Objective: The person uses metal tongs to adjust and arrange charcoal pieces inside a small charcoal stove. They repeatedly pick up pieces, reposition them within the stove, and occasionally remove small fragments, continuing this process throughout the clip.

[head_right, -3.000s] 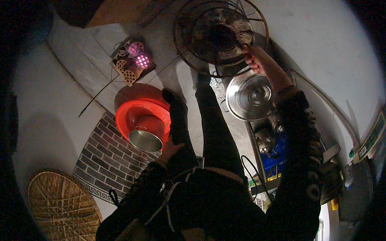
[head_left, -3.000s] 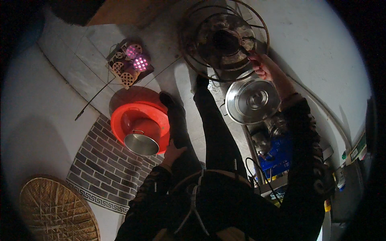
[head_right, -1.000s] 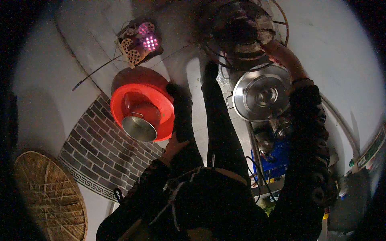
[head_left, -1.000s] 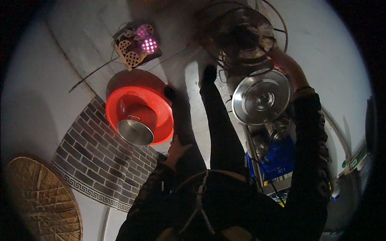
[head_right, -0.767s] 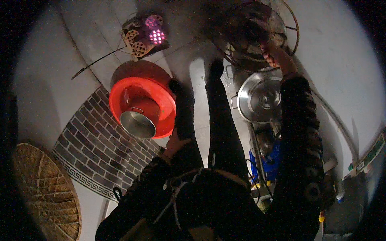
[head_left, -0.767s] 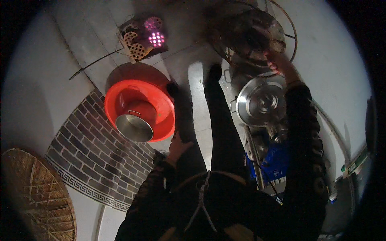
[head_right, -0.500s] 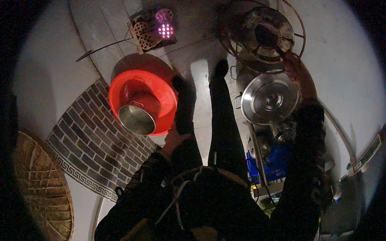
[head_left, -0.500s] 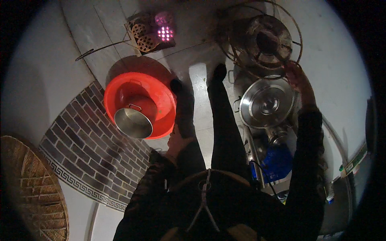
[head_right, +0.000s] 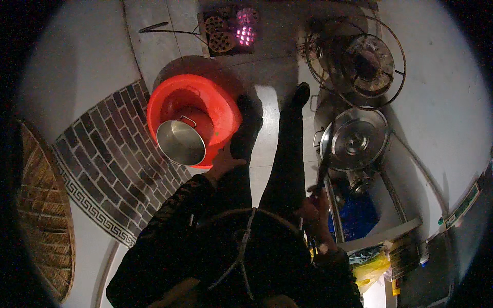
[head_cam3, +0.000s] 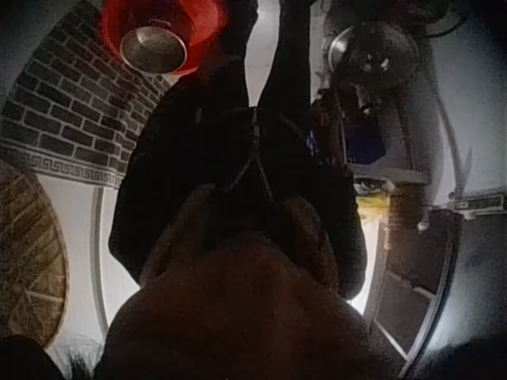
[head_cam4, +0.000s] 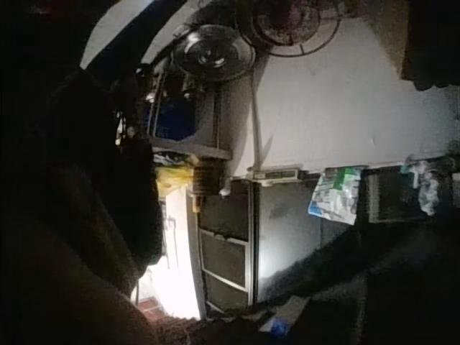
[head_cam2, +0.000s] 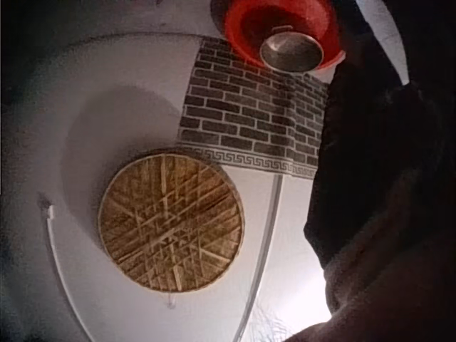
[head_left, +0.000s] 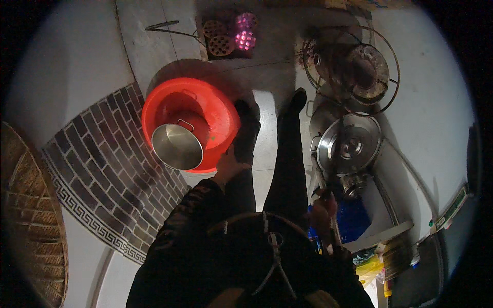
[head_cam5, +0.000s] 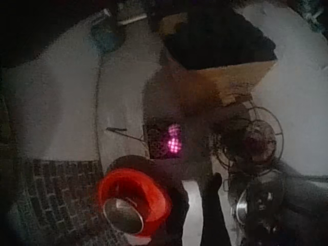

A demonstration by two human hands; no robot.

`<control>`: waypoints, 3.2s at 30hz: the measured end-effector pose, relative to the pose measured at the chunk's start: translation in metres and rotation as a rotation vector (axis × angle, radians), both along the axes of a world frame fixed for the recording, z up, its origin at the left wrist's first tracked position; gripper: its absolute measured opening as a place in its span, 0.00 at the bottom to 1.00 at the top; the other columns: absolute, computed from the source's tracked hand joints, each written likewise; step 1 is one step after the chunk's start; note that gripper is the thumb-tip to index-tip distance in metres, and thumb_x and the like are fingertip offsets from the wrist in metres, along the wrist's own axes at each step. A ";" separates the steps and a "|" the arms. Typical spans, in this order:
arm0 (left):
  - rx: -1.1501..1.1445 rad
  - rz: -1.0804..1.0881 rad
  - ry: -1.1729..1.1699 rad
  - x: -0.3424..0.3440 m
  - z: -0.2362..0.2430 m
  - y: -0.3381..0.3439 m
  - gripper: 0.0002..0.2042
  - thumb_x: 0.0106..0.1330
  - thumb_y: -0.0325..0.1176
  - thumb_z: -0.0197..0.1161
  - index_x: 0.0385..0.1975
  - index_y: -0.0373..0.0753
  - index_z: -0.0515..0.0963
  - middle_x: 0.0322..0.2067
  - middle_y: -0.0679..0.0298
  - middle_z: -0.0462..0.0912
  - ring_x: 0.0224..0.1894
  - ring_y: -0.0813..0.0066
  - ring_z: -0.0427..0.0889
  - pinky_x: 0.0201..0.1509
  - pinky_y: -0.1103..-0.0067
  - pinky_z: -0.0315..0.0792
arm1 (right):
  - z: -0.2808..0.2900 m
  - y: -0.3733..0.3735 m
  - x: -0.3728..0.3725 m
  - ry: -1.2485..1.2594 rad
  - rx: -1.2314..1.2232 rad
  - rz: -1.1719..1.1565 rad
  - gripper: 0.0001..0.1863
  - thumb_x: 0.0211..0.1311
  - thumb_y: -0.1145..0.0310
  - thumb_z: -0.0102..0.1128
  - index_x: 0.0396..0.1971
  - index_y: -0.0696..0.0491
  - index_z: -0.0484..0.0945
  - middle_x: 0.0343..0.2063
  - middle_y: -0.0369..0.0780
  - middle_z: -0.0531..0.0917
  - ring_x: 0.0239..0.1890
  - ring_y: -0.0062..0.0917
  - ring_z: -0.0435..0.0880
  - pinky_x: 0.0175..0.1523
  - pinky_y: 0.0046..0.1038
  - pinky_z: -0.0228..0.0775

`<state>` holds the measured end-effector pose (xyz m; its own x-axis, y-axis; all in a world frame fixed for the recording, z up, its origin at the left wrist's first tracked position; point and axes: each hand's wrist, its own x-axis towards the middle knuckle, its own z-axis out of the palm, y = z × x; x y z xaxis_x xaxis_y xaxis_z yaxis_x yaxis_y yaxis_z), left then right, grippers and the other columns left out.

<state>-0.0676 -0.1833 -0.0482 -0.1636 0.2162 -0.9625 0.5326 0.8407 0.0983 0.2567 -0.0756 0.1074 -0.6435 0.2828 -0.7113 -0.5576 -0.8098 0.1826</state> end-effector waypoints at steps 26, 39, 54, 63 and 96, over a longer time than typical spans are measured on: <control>0.454 0.334 -0.479 0.121 -0.190 0.026 0.23 0.60 0.44 0.54 0.53 0.42 0.66 0.46 0.54 0.75 0.49 0.58 0.74 0.49 0.70 0.69 | -0.390 0.059 -0.235 -0.973 0.198 0.137 0.18 0.61 0.50 0.42 0.22 0.49 0.68 0.10 0.32 0.65 0.10 0.23 0.65 0.12 0.27 0.53; 0.611 1.518 -0.817 0.109 -0.185 0.013 0.23 0.55 0.30 0.64 0.50 0.35 0.66 0.39 0.65 0.73 0.40 0.78 0.74 0.42 0.82 0.69 | -0.494 0.029 -0.292 -1.477 0.375 -0.060 0.06 0.59 0.69 0.48 0.26 0.55 0.66 0.19 0.39 0.71 0.18 0.25 0.70 0.20 0.28 0.63; 0.742 1.684 -0.455 0.133 -0.234 0.079 0.20 0.58 0.31 0.61 0.49 0.35 0.67 0.39 0.64 0.73 0.39 0.78 0.74 0.41 0.82 0.69 | -0.566 0.080 -0.331 -0.857 0.548 0.305 0.06 0.54 0.72 0.53 0.28 0.59 0.71 0.25 0.47 0.81 0.16 0.29 0.77 0.16 0.28 0.68; 0.808 1.702 -0.188 0.098 -0.238 0.096 0.19 0.59 0.32 0.60 0.49 0.35 0.67 0.39 0.64 0.73 0.38 0.78 0.74 0.40 0.82 0.69 | -0.559 0.090 -0.334 -0.998 0.201 -0.124 0.11 0.54 0.69 0.54 0.34 0.61 0.71 0.28 0.47 0.80 0.15 0.31 0.75 0.16 0.31 0.66; 0.843 1.104 0.140 -0.023 -0.471 0.232 0.21 0.67 0.45 0.47 0.36 0.29 0.76 0.33 0.55 0.80 0.30 0.75 0.78 0.29 0.76 0.74 | -0.611 0.176 -0.225 -0.785 0.769 0.780 0.12 0.54 0.64 0.59 0.34 0.56 0.75 0.27 0.38 0.79 0.25 0.20 0.78 0.27 0.23 0.70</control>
<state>-0.0910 0.0482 -0.5196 -0.7100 0.4131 -0.5703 -0.3108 0.5428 0.7802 0.0322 0.1002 -0.5038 -0.3176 0.5233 -0.7907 0.3446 -0.7132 -0.6104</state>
